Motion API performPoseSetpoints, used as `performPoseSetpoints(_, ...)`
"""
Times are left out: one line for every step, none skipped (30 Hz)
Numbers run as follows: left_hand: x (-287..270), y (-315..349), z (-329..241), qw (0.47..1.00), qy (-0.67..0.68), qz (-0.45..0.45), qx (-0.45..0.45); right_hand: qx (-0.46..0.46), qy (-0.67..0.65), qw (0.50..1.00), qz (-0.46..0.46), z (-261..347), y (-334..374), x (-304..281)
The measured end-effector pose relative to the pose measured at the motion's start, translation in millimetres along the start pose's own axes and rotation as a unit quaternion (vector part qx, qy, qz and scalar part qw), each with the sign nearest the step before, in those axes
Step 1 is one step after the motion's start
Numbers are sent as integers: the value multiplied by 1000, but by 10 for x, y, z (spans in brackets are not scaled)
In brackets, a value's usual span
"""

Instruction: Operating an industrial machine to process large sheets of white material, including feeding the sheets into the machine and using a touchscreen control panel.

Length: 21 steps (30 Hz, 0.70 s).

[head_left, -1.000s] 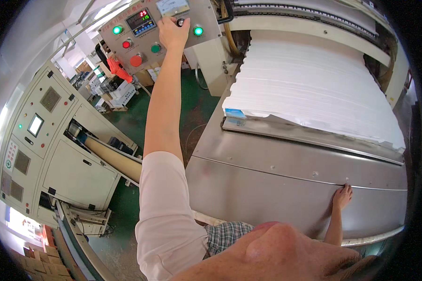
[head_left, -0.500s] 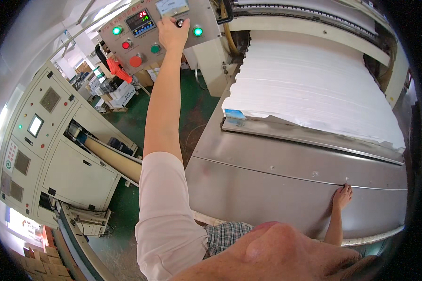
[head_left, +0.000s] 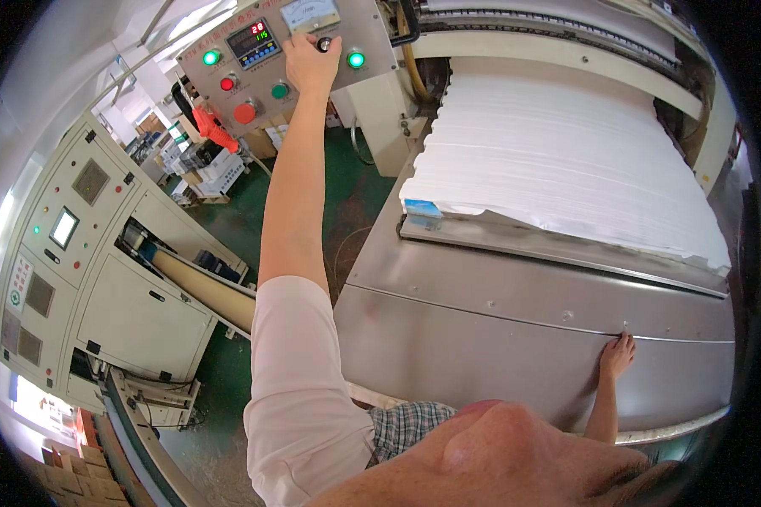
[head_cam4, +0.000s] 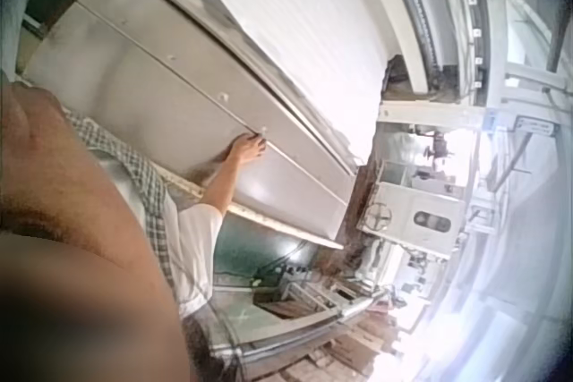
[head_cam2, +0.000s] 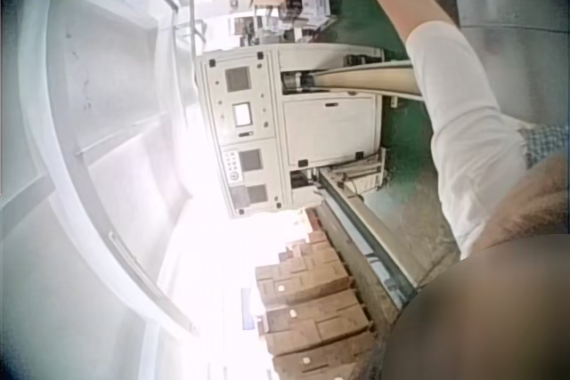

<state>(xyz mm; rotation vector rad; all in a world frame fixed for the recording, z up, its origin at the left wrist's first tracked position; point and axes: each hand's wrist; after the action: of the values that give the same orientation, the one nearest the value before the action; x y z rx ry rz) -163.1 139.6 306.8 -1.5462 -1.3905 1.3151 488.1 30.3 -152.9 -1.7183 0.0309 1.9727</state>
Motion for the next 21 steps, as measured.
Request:
performPoseSetpoints(-4,2,-1,1000,0,0,0,-2,3,1000,-4,-3,1,7)
performPoseSetpoints(-7,5,-2,1000,2,0,2,-2,3,1000,-4,-2,0,7)
performPoseSetpoints(-8,7,-4,1000,5,1,4,0,0,1000,-2,-2,0,5)
performPoseSetpoints(-3,3,5,1000,4,0,4,1,-2,1000,1,7,-3,1)
performPoseSetpoints(2,0,14,1000,2,-2,5,1,-3,1000,1,19,-2,-11)
performPoseSetpoints(8,-2,25,1000,-1,-5,7,2,-3,1000,8,35,2,-31)
performPoseSetpoints(10,-3,22,1000,0,-5,7,4,-2,1000,15,38,3,-51)
performPoseSetpoints(13,-4,21,1000,1,-6,7,4,-2,1000,14,35,1,-55)
performPoseSetpoints(14,-6,19,1000,3,-7,8,4,-1,1000,16,31,-2,-58)
performPoseSetpoints(20,-5,16,1000,3,-7,8,4,0,1000,18,28,-5,-55)
performPoseSetpoints(26,-4,12,1000,-3,-10,1,4,0,1000,18,23,-6,-48)
performPoseSetpoints(30,-4,8,1000,-9,-12,-5,1,2,1000,15,16,-7,-38)
performPoseSetpoints(36,-5,18,1000,-9,-12,-5,-1,5,1000,12,15,-7,-33)
performPoseSetpoints(40,-6,29,1000,-10,-13,0,-1,5,1000,12,17,-8,-35)
performPoseSetpoints(45,-9,38,1000,-12,-15,5,0,6,1000,13,21,-10,-39)
performPoseSetpoints(42,-7,32,1000,-12,-15,5,0,8,1000,13,21,-10,-41)
performPoseSetpoints(39,-5,25,1000,-13,-13,3,1,8,1000,13,19,-9,-41)
performPoseSetpoints(36,-4,19,1000,-15,-11,2,-1,8,1000,10,17,-7,-40)
performPoseSetpoints(38,-6,25,1000,-15,-11,2,-2,7,1000,8,19,-6,-38)
performPoseSetpoints(39,-7,31,1000,-14,-13,4,-2,7,1000,8,21,-8,-37)
performPoseSetpoints(40,-10,37,1000,-14,-15,6,-2,5,1000,8,22,-11,-35)
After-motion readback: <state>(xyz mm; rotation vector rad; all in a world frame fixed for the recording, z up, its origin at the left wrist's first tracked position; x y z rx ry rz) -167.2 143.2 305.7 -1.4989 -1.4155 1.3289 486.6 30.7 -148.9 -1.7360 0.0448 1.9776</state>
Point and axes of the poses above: each hand's wrist, its own y-axis away from the middle knuckle, its own x-axis out of the palm, z = x × y, and after that the axes turned 3 degrees about -y, right-handed
